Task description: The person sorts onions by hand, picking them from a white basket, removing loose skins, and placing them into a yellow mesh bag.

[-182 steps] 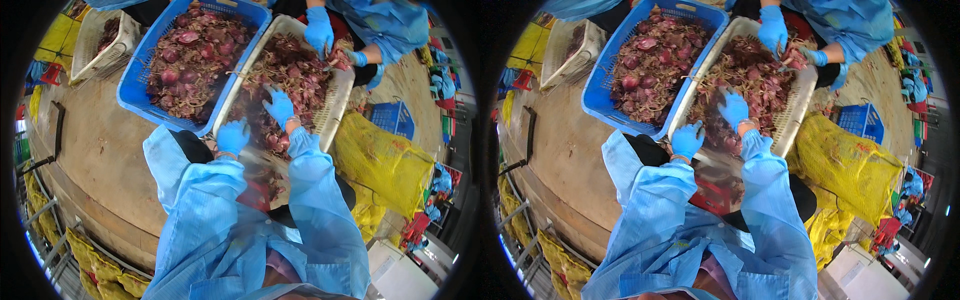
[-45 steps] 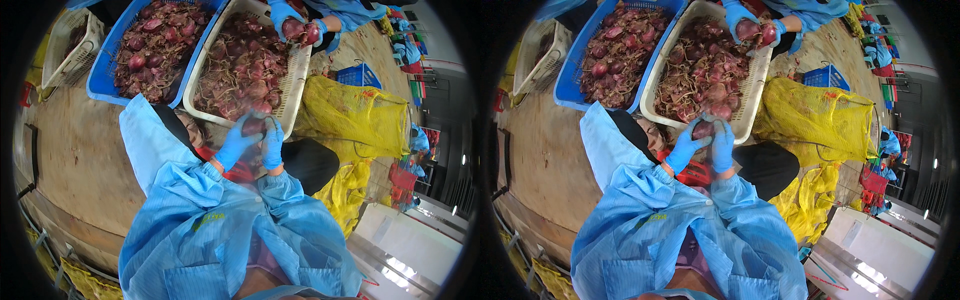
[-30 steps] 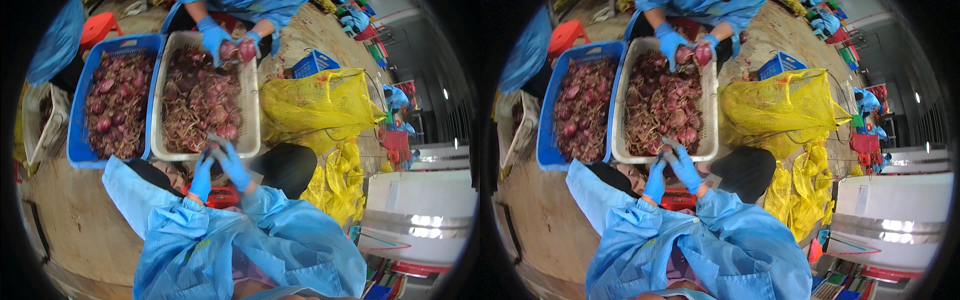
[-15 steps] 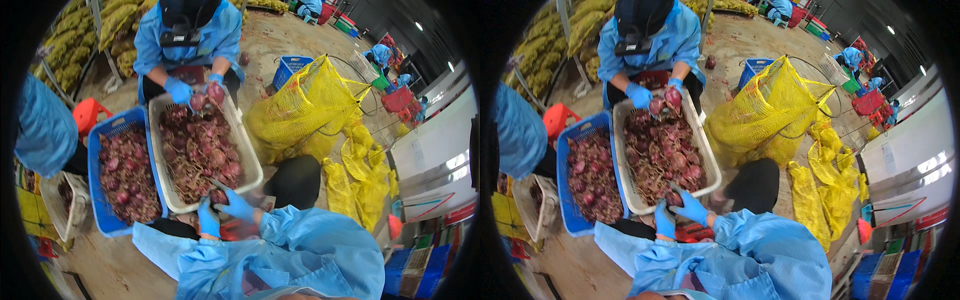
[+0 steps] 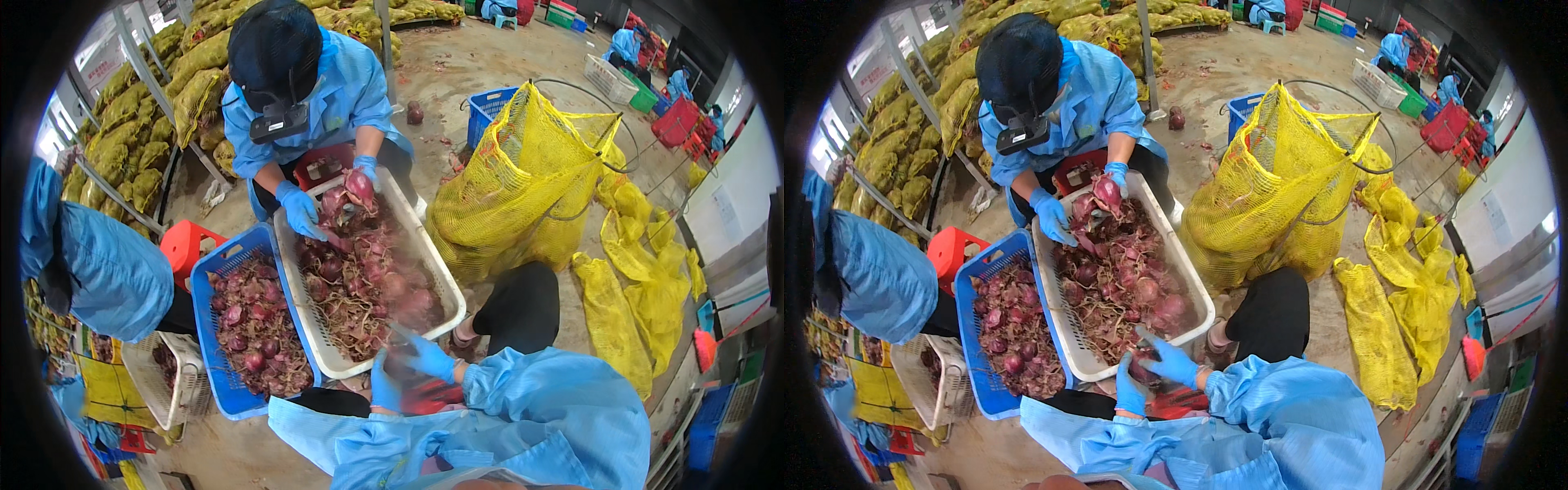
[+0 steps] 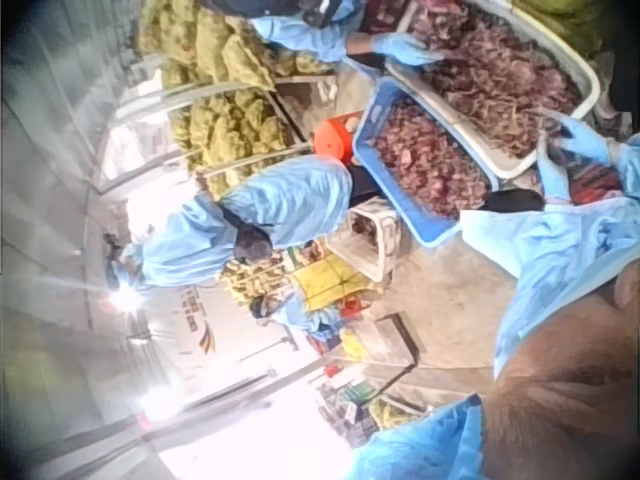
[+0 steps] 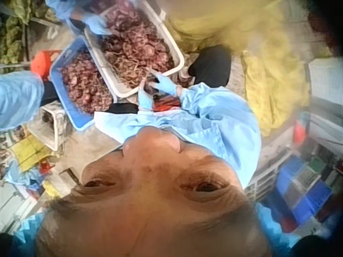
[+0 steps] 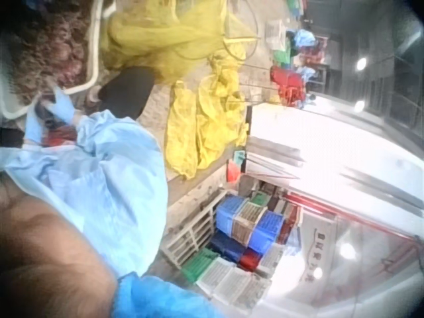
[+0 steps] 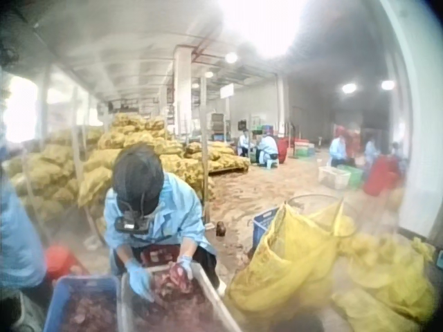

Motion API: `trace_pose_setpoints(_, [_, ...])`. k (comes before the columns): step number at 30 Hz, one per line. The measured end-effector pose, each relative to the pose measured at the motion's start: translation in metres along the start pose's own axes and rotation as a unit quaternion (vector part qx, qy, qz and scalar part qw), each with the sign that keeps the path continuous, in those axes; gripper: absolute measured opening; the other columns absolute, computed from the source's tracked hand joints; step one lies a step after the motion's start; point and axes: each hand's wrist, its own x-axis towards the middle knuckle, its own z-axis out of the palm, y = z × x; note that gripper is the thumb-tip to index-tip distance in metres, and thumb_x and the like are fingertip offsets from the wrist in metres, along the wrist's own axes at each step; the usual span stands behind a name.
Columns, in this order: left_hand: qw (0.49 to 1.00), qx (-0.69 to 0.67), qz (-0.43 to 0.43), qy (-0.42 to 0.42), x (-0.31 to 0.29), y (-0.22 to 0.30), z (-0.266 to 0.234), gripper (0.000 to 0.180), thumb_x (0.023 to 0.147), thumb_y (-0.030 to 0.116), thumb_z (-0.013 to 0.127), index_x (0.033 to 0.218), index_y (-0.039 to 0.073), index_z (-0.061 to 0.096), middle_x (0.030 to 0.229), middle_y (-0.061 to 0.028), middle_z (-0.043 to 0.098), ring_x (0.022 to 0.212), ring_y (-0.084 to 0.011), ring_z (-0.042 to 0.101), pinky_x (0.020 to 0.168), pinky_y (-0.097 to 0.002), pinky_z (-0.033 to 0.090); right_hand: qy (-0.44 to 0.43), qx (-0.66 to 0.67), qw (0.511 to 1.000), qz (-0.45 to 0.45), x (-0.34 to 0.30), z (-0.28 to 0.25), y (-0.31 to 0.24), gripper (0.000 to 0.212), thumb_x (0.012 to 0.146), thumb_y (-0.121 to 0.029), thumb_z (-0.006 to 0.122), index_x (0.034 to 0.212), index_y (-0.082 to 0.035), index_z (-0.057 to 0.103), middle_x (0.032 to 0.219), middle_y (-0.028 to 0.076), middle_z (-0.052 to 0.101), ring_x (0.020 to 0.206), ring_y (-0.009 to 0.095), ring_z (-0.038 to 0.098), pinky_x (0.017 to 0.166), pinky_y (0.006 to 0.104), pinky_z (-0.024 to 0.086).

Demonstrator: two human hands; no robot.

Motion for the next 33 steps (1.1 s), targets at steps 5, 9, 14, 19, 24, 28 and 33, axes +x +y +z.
trace_pose_setpoints(5, [0.998,0.005,0.045,0.049,-0.011,0.002,0.022,0.041,0.089,0.042,0.056,0.116,0.011,0.061,0.116,-0.0086,0.062,0.108,-0.0246,0.059,0.095,-0.0415,0.048,0.035,0.075,0.996,0.015,0.009,0.000,0.024,0.067,0.090,-0.024,0.062,0.149,-0.012,0.032,0.131,0.018,0.055,0.113,0.027,0.058,0.098,0.0363,0.044])
trace_pose_setpoints(9, [0.997,0.021,0.070,0.010,-0.014,0.001,0.023,0.036,0.093,0.038,0.050,0.114,0.011,0.061,0.117,-0.0095,0.061,0.108,-0.0245,0.058,0.093,-0.0405,0.048,-0.004,-0.051,0.998,0.020,0.009,0.001,0.034,0.060,0.090,-0.033,0.061,0.142,-0.010,0.043,0.123,0.021,0.058,0.109,0.032,0.059,0.095,0.0380,0.046])
trace_pose_setpoints(14, [0.996,-0.028,0.087,-0.004,-0.014,0.000,0.027,0.037,0.095,0.036,0.049,0.120,0.011,0.058,0.125,-0.0111,0.059,0.115,-0.0263,0.056,0.097,-0.0429,0.046,-0.023,0.003,0.998,0.054,0.012,-0.003,0.034,0.061,0.092,-0.035,0.061,0.143,-0.008,0.041,0.130,0.020,0.055,0.119,0.029,0.055,0.099,0.0376,0.044])
trace_pose_setpoints(19, [0.986,0.016,0.133,-0.103,-0.015,-0.002,0.031,0.032,0.096,0.026,0.047,0.120,0.006,0.057,0.119,-0.0094,0.060,0.107,-0.0241,0.059,0.092,-0.0391,0.049,0.020,0.087,0.996,0.008,0.015,-0.004,0.042,0.063,0.088,-0.035,0.066,0.140,-0.008,0.044,0.132,0.019,0.054,0.121,0.030,0.053,0.101,0.0378,0.042])
trace_pose_setpoints(24, [0.991,0.032,0.107,-0.078,0.002,-0.007,0.014,0.031,0.093,0.025,0.054,0.117,0.005,0.055,0.116,-0.0080,0.060,0.101,-0.0233,0.060,0.087,-0.0399,0.051,0.024,-0.095,0.990,-0.106,0.013,-0.012,0.022,0.072,0.075,-0.040,0.075,0.136,-0.011,0.049,0.121,0.018,0.058,0.109,0.037,0.057,0.096,0.0444,0.045])
trace_pose_setpoints(28, [0.993,-0.109,0.023,-0.038,-0.004,-0.005,0.019,0.034,0.098,0.030,0.048,0.121,0.005,0.053,0.119,-0.0101,0.058,0.103,-0.0240,0.060,0.088,-0.0401,0.052,0.010,-0.079,0.992,-0.101,0.010,-0.012,0.011,0.069,0.077,-0.036,0.074,0.137,-0.011,0.048,0.124,0.018,0.057,0.112,0.034,0.057,0.097,0.0425,0.045])
trace_pose_setpoints(33, [0.992,-0.017,0.086,-0.096,0.004,-0.007,0.005,0.058,0.096,0.053,0.044,0.135,0.011,0.047,0.135,-0.0158,0.051,0.122,-0.0340,0.050,0.099,-0.0522,0.044,-0.023,-0.017,0.994,-0.105,0.012,-0.018,0.009,0.061,0.085,-0.026,0.070,0.139,-0.009,0.047,0.131,0.015,0.055,0.119,0.029,0.054,0.098,0.0389,0.044])
